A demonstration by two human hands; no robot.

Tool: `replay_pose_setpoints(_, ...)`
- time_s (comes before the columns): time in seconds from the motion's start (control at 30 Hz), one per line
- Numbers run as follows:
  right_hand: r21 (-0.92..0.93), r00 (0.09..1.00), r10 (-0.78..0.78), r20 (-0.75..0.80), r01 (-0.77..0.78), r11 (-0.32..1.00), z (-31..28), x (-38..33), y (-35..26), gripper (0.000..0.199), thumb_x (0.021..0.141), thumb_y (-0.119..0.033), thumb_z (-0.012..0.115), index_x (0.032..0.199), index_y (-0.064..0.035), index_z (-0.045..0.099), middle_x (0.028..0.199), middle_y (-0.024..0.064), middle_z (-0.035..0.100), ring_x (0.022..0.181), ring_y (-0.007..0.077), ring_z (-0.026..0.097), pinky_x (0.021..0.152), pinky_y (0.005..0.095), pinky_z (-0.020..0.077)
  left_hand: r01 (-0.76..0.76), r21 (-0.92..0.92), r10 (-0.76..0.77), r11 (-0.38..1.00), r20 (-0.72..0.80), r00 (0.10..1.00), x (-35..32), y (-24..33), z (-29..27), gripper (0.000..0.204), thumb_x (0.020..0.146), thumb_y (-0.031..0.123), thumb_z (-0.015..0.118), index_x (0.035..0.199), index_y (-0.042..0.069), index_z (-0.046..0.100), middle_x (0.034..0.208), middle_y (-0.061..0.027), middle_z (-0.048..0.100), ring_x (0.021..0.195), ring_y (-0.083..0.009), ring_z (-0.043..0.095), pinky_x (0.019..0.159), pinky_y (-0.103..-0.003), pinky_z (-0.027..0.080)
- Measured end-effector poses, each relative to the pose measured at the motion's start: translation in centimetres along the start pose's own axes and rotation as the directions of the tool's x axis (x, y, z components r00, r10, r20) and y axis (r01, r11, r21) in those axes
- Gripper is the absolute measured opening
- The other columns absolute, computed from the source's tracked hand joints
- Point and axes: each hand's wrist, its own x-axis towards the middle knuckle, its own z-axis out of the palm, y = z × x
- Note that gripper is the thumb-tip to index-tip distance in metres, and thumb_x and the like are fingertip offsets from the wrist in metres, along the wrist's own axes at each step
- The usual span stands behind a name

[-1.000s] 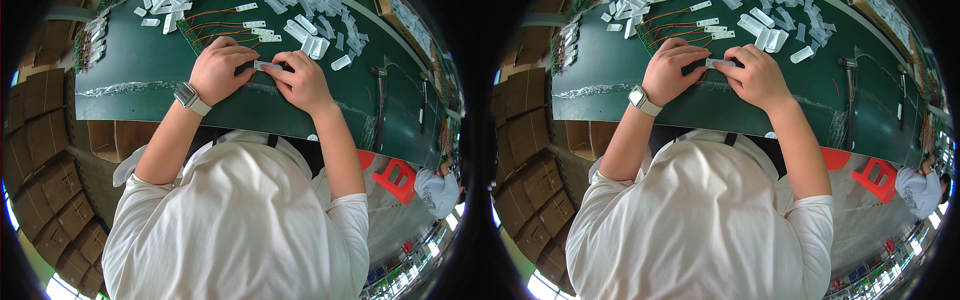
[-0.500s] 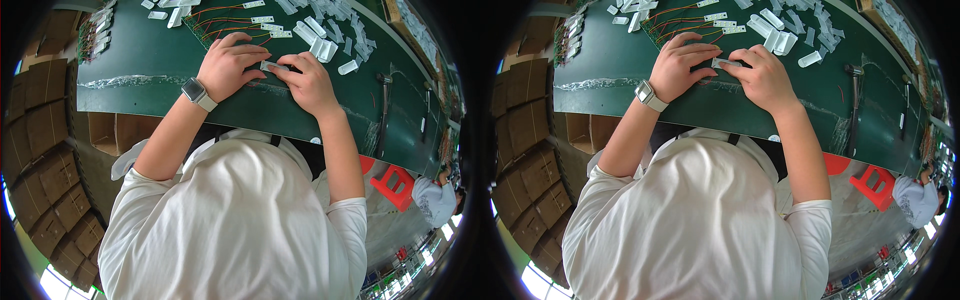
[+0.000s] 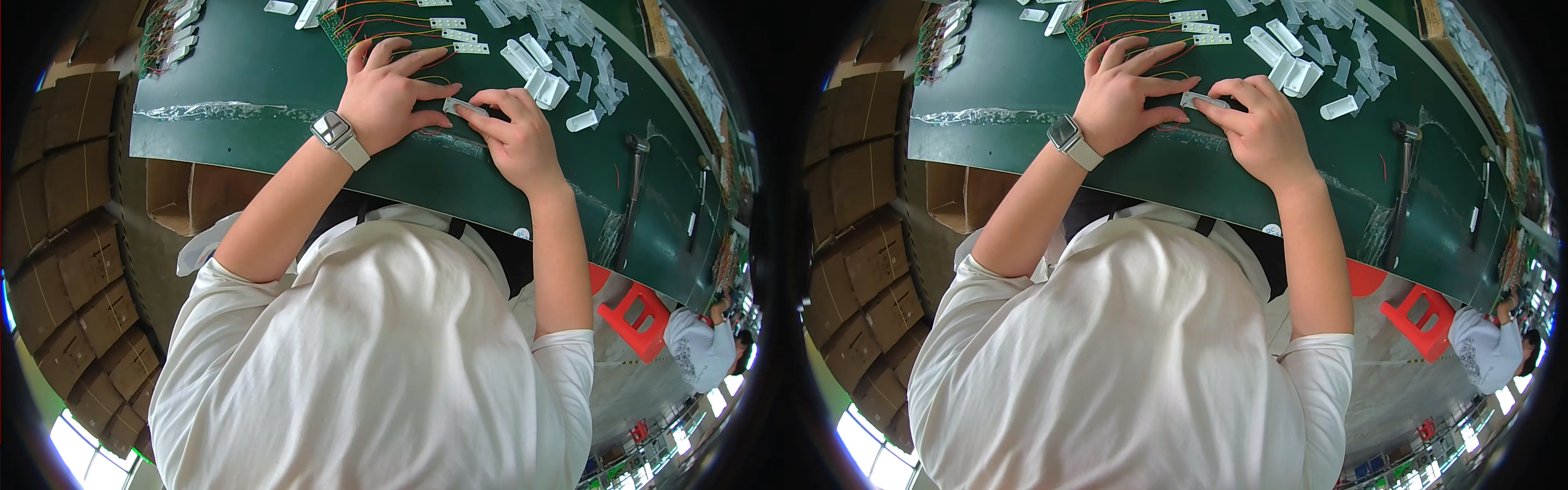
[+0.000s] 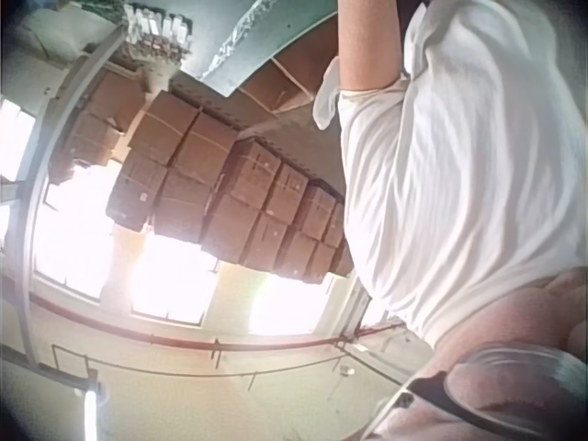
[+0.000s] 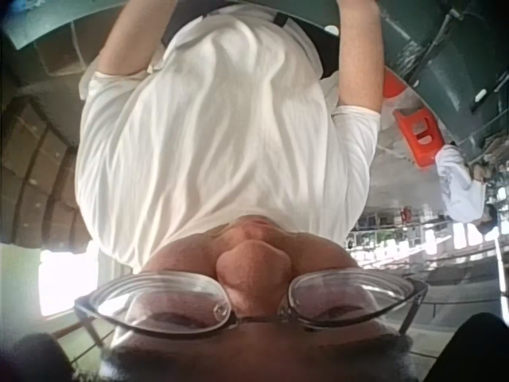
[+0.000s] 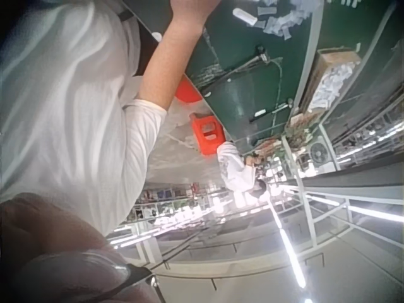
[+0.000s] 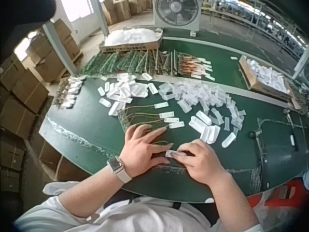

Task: The person assembles LED light modules by inserting LED circuit boards into plastic casings, fitting plastic covers over them, and tapping the covers with a small mallet to secure them.

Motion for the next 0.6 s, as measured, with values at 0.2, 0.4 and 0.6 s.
replay_pose_setpoints(0.2,0.020,1.000,0.003,0.012,-0.003,1.000,-0.01,0.05,-0.04,0.040,0.082,-0.001,0.072,0.114,-0.0217,0.084,0.109,-0.0060,0.070,0.097,0.0216,0.060,0.084,0.0356,0.0564,0.046,0.036,-0.048,0.998,0.056,0.997,-0.09,0.21,0.09,0.049,0.079,0.057,0.083,0.127,0.050,0.076,0.160,0.0112,0.055,0.156,-0.0315,0.036,0.126,-0.069,0.011)
replay_pose_setpoints(0.4,0.012,1.000,0.021,0.011,-0.021,1.000,0.01,-0.01,-0.22,0.041,0.082,-0.001,0.072,0.114,-0.0222,0.084,0.110,-0.0066,0.070,0.096,0.0215,0.060,0.084,0.0359,0.0564,-0.013,0.088,0.022,0.996,-0.106,0.994,-0.15,0.54,-0.25,0.048,0.076,0.056,0.085,0.121,0.040,0.080,0.137,0.0109,0.069,0.143,-0.0262,0.049,0.124,-0.073,0.017)
replay_pose_setpoints(0.6,0.003,1.000,0.005,-0.005,-0.005,1.000,0.03,0.15,-0.17,0.041,0.081,-0.001,0.073,0.114,-0.0223,0.084,0.109,-0.0074,0.070,0.095,0.0210,0.060,0.084,0.0357,0.0563,-0.064,0.041,0.070,0.997,-0.160,0.985,-0.47,0.00,0.41,0.042,0.074,0.051,0.087,0.109,0.028,0.083,0.109,0.0111,0.074,0.126,-0.0180,0.059,0.125,-0.064,0.026)
